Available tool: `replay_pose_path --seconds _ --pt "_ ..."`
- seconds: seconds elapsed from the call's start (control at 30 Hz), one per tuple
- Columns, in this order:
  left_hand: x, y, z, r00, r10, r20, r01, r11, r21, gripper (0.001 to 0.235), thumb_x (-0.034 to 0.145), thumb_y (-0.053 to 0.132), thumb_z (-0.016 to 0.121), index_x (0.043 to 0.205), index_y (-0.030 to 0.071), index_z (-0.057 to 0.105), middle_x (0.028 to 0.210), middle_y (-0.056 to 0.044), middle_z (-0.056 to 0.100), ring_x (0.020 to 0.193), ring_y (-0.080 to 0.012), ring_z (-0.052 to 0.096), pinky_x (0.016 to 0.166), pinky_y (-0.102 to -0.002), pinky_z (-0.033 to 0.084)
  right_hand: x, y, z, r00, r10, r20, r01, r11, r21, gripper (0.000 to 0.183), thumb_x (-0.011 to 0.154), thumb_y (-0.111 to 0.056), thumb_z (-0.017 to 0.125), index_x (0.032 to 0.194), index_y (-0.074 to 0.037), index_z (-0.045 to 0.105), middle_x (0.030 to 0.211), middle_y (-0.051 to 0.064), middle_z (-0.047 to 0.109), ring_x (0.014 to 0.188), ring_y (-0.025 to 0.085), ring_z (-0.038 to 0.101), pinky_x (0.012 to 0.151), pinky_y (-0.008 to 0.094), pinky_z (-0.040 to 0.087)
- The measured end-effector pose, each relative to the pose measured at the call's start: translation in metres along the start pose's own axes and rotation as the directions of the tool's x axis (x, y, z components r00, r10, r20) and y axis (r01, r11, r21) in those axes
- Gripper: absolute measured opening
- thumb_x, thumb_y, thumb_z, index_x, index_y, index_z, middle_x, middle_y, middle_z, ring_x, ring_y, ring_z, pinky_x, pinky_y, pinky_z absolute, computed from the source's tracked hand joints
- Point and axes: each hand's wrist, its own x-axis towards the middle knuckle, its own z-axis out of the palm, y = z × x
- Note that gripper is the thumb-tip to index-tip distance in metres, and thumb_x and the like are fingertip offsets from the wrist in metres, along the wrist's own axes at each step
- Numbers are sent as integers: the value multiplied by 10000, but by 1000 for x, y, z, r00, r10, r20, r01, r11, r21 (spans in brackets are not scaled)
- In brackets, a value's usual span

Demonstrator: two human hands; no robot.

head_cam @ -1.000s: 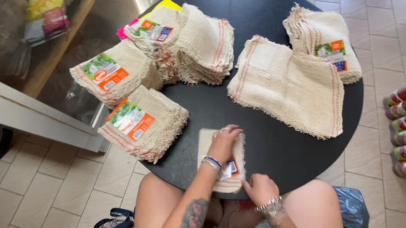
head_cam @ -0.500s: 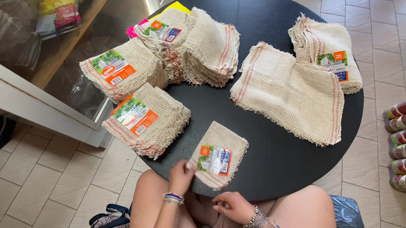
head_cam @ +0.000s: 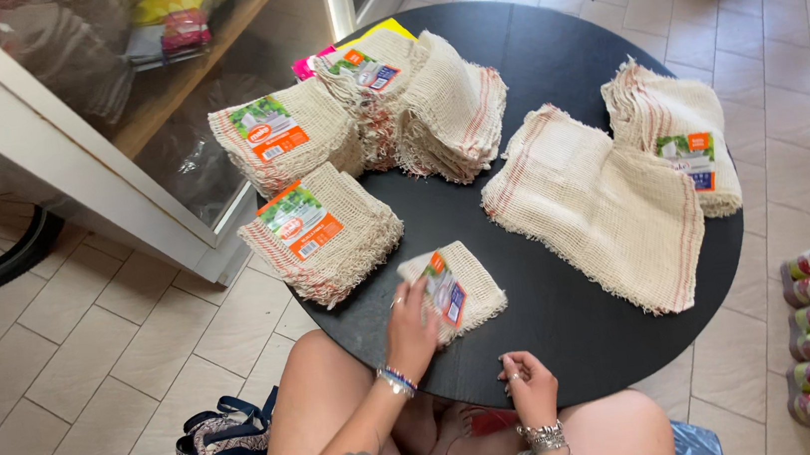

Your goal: The person sits at a round table and repeatedly folds small, beige, textured cloths. They pick up each cloth, unfold it, fold it into a smaller square, and place it on a growing stack on the table.

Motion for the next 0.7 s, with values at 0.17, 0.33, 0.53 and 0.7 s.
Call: replay_pose_path --seconds 0.17,0.33,0.53,0.7 --pt "59 74 -53 979 148 142 -154 988 31 820 778 117 676 1543 106 380 1539 -217 391 1103 -407 619 774 -455 545 -1 2 -3 997 -51 54 59 985 -163 127 908 -235 717 867 -146 797 642 -31 764 553 60 628 634 230 529" --pt "106 98 -136 933 341 112 -335 940 -68 833 766 110 694 1539 115 385 1547 -227 387 1380 -405 493 1095 -489 451 10 17 0 997 -55 60 66 978 -196 120 907 -239 728 881 -152 806 653 -31 772 561 66 630 618 242 536" --pt "88 71 -238 964 186 -192 -235 931 -280 714 791 40 508 1484 209 468 1522 -96 448 1242 -260 540 461 -169 548 15 19 3 998 -11 59 25 970 -242 122 893 -256 726 862 -171 809 670 -57 766 622 55 591 714 213 479" --pt "88 -75 -201 934 -348 -82 317 911 -263 901 758 44 624 1605 172 346 1526 -85 528 1031 -185 697 766 -306 610 15 18 5 997 37 69 -9 933 -359 135 905 -301 701 870 -208 793 663 -82 743 647 42 599 751 202 473"
